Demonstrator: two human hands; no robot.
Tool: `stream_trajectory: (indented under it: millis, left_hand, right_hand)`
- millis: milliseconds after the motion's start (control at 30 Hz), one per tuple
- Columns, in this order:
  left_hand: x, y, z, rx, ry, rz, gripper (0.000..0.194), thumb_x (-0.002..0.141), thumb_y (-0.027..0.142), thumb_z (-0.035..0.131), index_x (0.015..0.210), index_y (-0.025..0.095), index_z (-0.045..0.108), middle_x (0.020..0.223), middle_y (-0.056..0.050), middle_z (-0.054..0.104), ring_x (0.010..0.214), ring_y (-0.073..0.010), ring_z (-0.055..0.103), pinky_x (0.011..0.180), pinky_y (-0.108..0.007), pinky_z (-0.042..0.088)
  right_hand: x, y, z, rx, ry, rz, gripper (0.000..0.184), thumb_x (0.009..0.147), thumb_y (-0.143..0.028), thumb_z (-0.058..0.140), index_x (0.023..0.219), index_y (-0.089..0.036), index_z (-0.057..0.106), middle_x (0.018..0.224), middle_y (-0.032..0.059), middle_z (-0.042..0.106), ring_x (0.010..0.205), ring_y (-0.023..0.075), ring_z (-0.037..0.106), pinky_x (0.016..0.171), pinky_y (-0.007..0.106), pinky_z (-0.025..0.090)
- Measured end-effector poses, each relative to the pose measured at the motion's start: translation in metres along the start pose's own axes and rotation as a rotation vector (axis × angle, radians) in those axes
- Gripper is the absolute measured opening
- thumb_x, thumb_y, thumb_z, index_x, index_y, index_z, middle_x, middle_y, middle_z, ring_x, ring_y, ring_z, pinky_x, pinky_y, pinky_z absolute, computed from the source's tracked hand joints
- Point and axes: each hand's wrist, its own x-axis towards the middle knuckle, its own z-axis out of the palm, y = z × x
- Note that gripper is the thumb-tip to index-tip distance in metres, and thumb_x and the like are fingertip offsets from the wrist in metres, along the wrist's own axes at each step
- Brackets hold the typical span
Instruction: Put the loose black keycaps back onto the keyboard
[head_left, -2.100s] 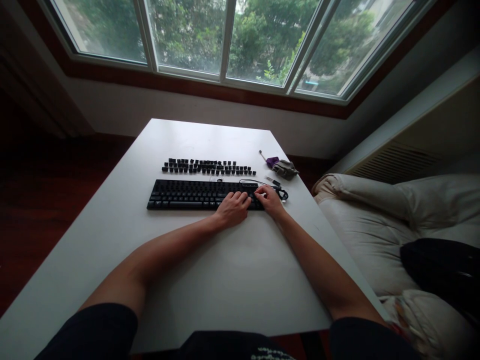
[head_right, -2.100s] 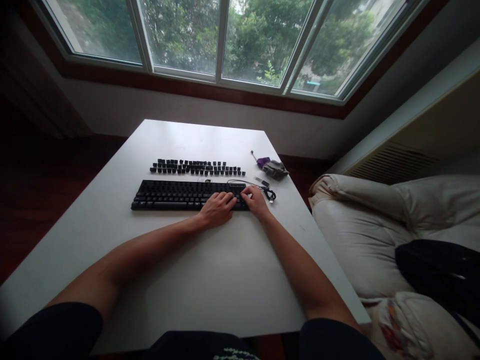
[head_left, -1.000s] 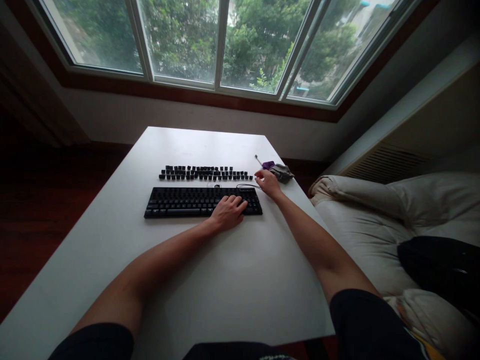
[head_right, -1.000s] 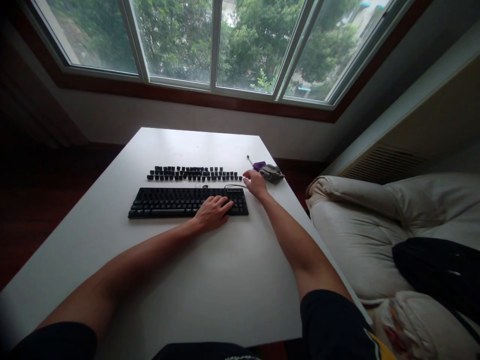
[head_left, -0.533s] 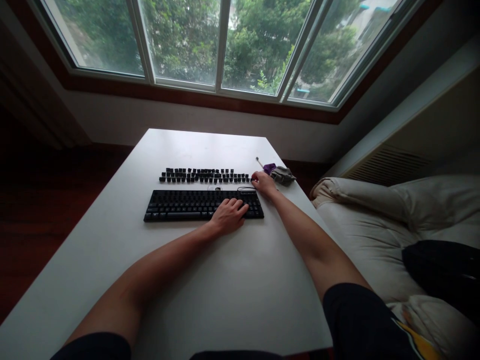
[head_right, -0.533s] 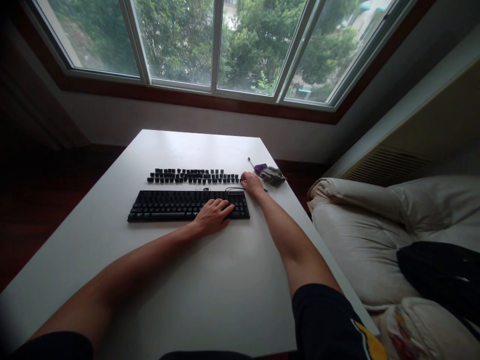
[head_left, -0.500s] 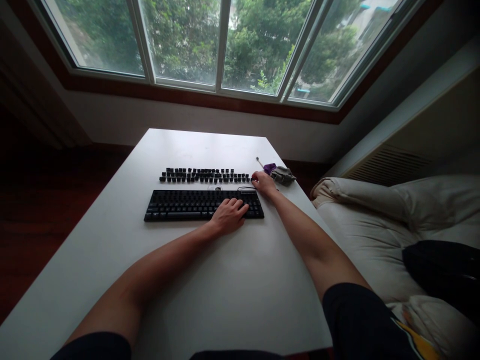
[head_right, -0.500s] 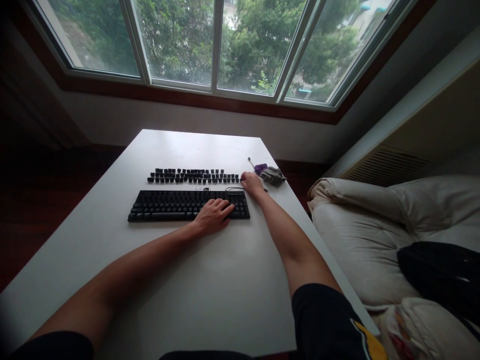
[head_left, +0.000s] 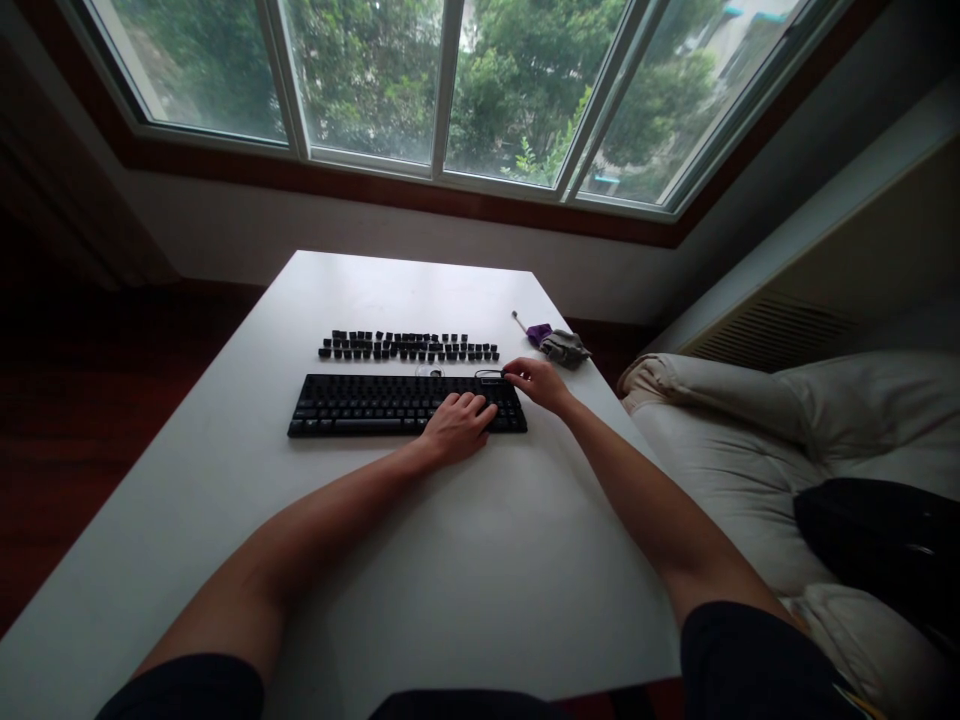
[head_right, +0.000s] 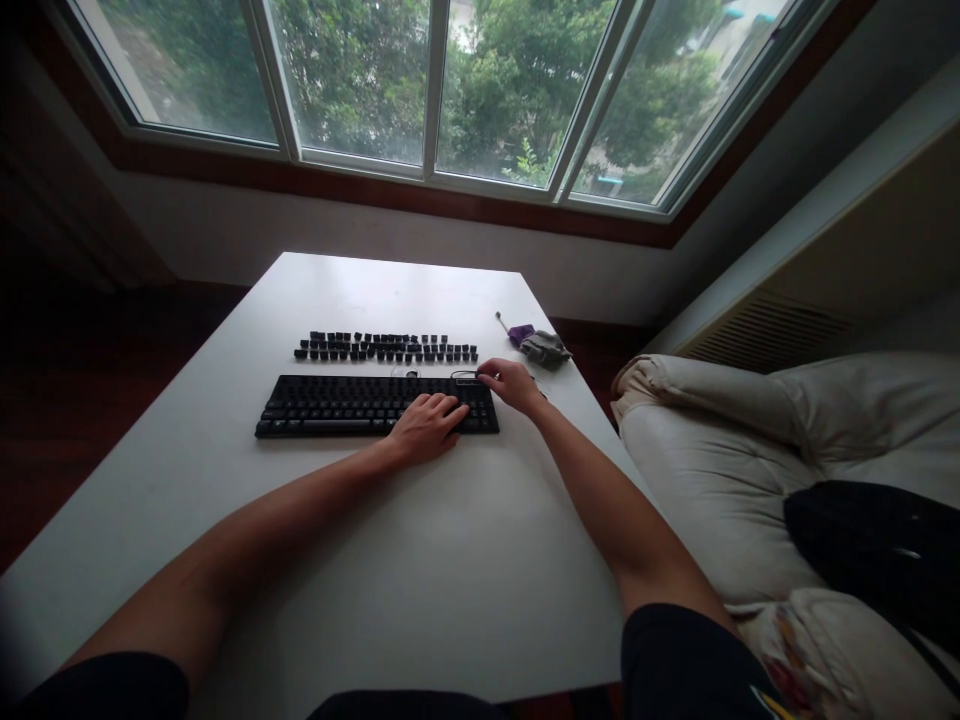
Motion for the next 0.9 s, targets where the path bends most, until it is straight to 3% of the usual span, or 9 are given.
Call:
stream_trajectory:
  millis: [167, 500, 900]
  left_hand:
    - [-0.001, 0.001, 0.000, 0.003, 0.004, -0.003, 0.047, 0.094, 0.035, 0.052, 0.139, 0.020, 0.050, 0.128, -0.013, 0.058, 0.117, -0.0290, 0.051, 0.095, -0.042, 0.040]
    - [-0.001, 0.000, 0.003, 0.004, 0.012, 0.001, 0.049, 0.094, 0.035, 0.052, 0.140, 0.020, 0.050, 0.129, -0.013, 0.057, 0.117, -0.0290, 0.051, 0.095, -0.042, 0.039]
    - [0.000, 0.000, 0.004, -0.007, 0.002, 0.000, 0.048, 0.094, 0.036, 0.052, 0.139, 0.021, 0.050, 0.130, -0.013, 0.057, 0.117, -0.0300, 0.050, 0.096, -0.043, 0.039]
  right_hand:
    - [-0.014, -0.013, -0.007, 0.095, -0.163, -0.013, 0.025, 0.086, -0.044, 0.067, 0.099, -0.024, 0.075, 0.094, 0.0047, 0.074, 0.082, 0.0208, 0.067, 0.070, 0.033, 0.053]
    - [-0.013, -0.013, -0.013, 0.060, -0.263, 0.008, 0.019, 0.084, -0.038, 0.069, 0.093, -0.022, 0.075, 0.097, 0.0059, 0.070, 0.083, 0.0197, 0.066, 0.072, 0.032, 0.055]
    - [-0.022, -0.021, -0.008, -0.110, -0.227, -0.137, 0.009, 0.087, -0.024, 0.064, 0.095, -0.021, 0.067, 0.095, 0.0065, 0.065, 0.084, 0.0199, 0.061, 0.075, 0.032, 0.049]
